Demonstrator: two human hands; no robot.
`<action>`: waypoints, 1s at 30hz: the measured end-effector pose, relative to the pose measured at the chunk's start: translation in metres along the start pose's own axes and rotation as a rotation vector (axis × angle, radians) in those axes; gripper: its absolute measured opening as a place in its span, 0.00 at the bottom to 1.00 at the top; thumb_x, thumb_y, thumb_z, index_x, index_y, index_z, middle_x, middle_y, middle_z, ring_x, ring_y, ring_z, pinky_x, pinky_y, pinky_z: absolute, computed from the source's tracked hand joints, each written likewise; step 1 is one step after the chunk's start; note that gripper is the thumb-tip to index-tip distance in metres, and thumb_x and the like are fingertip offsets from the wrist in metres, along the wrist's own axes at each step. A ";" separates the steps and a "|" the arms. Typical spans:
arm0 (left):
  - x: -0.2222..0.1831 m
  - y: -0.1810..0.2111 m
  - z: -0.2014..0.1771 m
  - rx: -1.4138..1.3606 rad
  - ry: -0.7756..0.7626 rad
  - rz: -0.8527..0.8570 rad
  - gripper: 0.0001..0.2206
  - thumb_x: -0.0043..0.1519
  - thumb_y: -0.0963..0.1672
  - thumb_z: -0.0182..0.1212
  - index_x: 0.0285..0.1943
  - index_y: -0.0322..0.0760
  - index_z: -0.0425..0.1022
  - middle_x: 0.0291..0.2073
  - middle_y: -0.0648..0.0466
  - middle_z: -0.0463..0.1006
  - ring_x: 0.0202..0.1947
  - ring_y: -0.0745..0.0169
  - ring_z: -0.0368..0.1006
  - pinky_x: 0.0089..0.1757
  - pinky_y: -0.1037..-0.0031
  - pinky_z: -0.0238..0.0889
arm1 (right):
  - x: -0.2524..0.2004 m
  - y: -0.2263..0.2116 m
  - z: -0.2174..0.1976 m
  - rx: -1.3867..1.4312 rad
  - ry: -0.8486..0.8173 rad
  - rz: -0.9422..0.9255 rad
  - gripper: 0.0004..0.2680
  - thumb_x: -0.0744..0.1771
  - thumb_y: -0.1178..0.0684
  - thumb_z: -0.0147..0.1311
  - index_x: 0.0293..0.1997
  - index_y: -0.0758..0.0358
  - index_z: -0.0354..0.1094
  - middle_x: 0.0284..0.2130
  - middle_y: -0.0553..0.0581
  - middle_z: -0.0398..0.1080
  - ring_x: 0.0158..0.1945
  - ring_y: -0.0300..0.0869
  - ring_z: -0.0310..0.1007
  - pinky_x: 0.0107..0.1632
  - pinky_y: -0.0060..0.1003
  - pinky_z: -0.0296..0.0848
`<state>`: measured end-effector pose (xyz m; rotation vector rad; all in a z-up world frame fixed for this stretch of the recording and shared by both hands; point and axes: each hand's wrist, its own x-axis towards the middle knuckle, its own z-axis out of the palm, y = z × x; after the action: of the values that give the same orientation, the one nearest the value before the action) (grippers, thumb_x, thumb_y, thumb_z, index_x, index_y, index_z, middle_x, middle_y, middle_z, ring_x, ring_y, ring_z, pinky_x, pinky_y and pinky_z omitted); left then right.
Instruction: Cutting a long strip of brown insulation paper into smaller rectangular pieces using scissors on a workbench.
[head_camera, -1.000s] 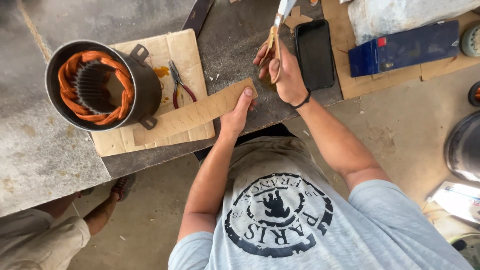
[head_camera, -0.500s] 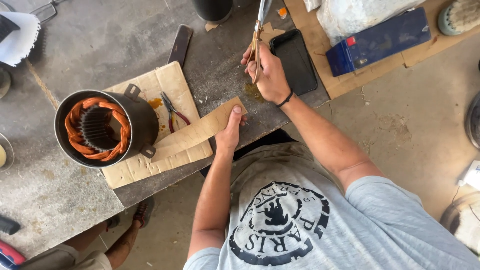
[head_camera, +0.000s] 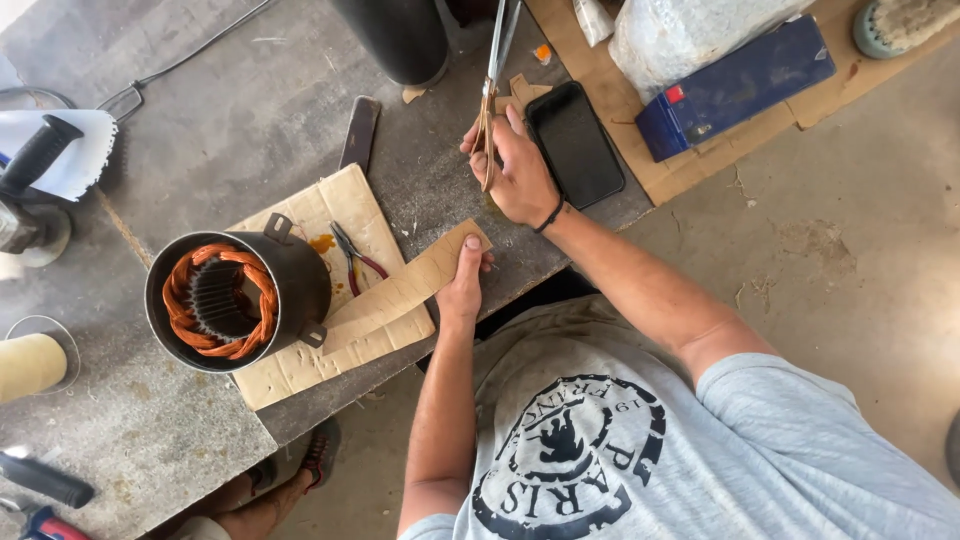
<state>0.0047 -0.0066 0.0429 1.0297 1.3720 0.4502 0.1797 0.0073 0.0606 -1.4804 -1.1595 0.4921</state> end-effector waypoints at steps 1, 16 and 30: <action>0.010 -0.011 -0.002 -0.003 0.000 0.000 0.18 0.57 0.56 0.63 0.37 0.41 0.82 0.27 0.56 0.82 0.29 0.71 0.74 0.42 0.76 0.70 | -0.001 0.009 0.001 -0.002 -0.003 -0.001 0.18 0.71 0.33 0.36 0.44 0.60 0.62 0.33 0.49 0.72 0.38 0.40 0.74 0.76 0.62 0.35; 0.032 -0.028 -0.003 -0.087 -0.165 0.708 0.17 0.68 0.48 0.61 0.25 0.40 0.79 0.18 0.54 0.79 0.17 0.71 0.74 0.26 0.81 0.69 | -0.022 0.015 0.001 0.412 -0.021 0.023 0.24 0.70 0.28 0.49 0.48 0.67 0.67 0.38 0.64 0.75 0.38 0.45 0.77 0.50 0.45 0.78; 0.016 -0.018 -0.002 0.146 -0.446 0.727 0.17 0.69 0.54 0.56 0.57 0.45 0.81 0.49 0.51 0.84 0.59 0.51 0.75 0.66 0.63 0.58 | -0.087 0.057 -0.020 0.584 -0.196 0.275 0.10 0.63 0.64 0.70 0.41 0.78 0.71 0.18 0.63 0.69 0.17 0.36 0.70 0.27 0.25 0.72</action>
<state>0.0010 -0.0030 0.0196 1.6374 0.6097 0.6056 0.1811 -0.0705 -0.0115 -1.0932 -0.8547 1.0847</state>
